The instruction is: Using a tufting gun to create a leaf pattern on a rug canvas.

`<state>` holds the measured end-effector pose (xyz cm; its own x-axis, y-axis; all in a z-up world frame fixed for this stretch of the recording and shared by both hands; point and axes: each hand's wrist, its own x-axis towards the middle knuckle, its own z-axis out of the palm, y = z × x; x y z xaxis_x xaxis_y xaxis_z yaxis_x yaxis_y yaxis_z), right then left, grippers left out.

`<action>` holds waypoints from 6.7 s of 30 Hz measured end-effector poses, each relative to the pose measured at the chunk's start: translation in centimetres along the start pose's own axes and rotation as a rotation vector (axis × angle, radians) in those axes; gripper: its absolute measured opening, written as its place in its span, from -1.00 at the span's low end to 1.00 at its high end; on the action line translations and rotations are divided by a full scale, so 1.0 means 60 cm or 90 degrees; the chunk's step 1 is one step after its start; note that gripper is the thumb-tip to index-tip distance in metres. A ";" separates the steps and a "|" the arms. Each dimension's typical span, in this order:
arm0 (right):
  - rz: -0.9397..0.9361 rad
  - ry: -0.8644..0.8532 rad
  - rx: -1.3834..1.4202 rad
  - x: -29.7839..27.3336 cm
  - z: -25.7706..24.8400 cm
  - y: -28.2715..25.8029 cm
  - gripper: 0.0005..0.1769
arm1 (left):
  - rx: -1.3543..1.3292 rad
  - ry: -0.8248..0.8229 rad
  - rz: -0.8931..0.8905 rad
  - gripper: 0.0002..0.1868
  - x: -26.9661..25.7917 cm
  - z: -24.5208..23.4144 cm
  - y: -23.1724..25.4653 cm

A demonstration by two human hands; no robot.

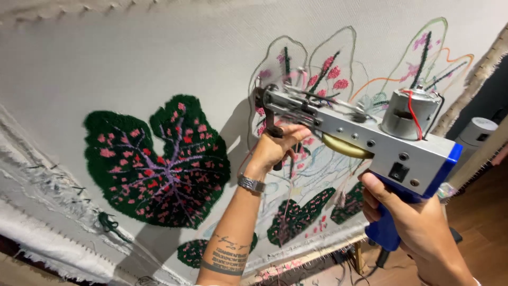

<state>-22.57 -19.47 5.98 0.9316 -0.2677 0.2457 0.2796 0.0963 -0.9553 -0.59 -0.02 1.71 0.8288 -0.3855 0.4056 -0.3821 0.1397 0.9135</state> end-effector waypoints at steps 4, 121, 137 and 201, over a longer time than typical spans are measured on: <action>-0.033 -0.033 0.041 0.011 -0.024 0.032 -0.75 | 0.005 0.031 -0.051 -0.68 -0.009 0.002 0.025; -0.033 -0.046 -0.026 0.025 -0.067 0.023 -0.74 | -0.025 0.005 -0.121 -0.60 -0.020 0.033 0.004; -0.073 -0.015 -0.076 0.024 -0.028 0.051 -0.79 | -0.021 -0.027 -0.039 -0.72 0.007 -0.015 -0.022; -0.052 -0.049 0.045 0.018 -0.032 0.055 -0.76 | 0.014 0.018 -0.099 -0.72 0.002 -0.004 -0.009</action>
<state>-21.09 -21.26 2.78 0.9194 -0.2034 0.3365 0.3682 0.1451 -0.9183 -0.21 0.08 1.28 0.8895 -0.3758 0.2599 -0.2566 0.0599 0.9647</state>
